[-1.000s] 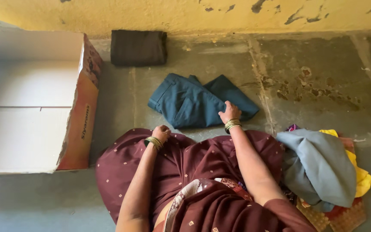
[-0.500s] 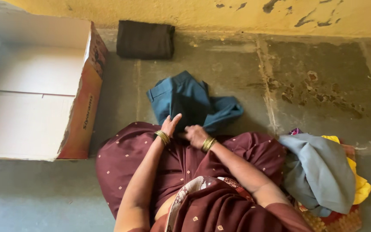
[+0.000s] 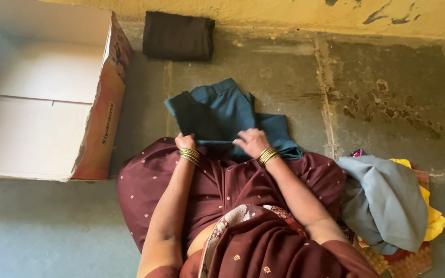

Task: The person folds a dark garment and a teal garment on the floor, smoothing and aligning edges by hand. The folded items are placed aside next to a cardboard box.

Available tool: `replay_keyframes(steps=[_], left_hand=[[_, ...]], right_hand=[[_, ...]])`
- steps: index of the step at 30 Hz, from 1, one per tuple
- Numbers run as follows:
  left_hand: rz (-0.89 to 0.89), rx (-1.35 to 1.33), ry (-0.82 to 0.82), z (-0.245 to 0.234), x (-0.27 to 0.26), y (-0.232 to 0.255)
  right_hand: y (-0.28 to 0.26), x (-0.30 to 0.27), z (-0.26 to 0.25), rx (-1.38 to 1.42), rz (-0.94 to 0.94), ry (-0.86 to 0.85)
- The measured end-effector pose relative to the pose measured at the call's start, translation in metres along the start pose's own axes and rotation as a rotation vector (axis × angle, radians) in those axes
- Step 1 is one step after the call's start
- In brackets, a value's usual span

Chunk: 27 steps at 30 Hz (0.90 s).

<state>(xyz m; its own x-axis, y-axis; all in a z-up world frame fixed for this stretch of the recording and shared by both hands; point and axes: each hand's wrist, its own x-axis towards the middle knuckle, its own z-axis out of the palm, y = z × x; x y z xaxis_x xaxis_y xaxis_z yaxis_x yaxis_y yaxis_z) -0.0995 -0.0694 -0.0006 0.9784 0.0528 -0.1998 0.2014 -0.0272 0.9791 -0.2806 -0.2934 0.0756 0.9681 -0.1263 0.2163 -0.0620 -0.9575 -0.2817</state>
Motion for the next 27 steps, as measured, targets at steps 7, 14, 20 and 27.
replay_keyframes(steps=[7, 14, 20, 27], left_hand=[[-0.074, -0.142, 0.150, -0.006, 0.008, -0.003], [-0.126, -0.073, 0.080, -0.010, 0.007, -0.005], [-0.021, -0.110, 0.130, -0.009, 0.005, 0.001], [-0.035, -0.050, 0.140, -0.006, 0.006, 0.003]], right_hand=[[0.057, -0.006, -0.016, -0.020, 0.472, -0.587], [0.059, -0.010, 0.017, -0.038, 0.341, -0.879], [0.110, 0.003, -0.030, 0.288, 0.413, -0.378], [0.216, 0.013, -0.162, 1.083, 0.729, 0.704]])
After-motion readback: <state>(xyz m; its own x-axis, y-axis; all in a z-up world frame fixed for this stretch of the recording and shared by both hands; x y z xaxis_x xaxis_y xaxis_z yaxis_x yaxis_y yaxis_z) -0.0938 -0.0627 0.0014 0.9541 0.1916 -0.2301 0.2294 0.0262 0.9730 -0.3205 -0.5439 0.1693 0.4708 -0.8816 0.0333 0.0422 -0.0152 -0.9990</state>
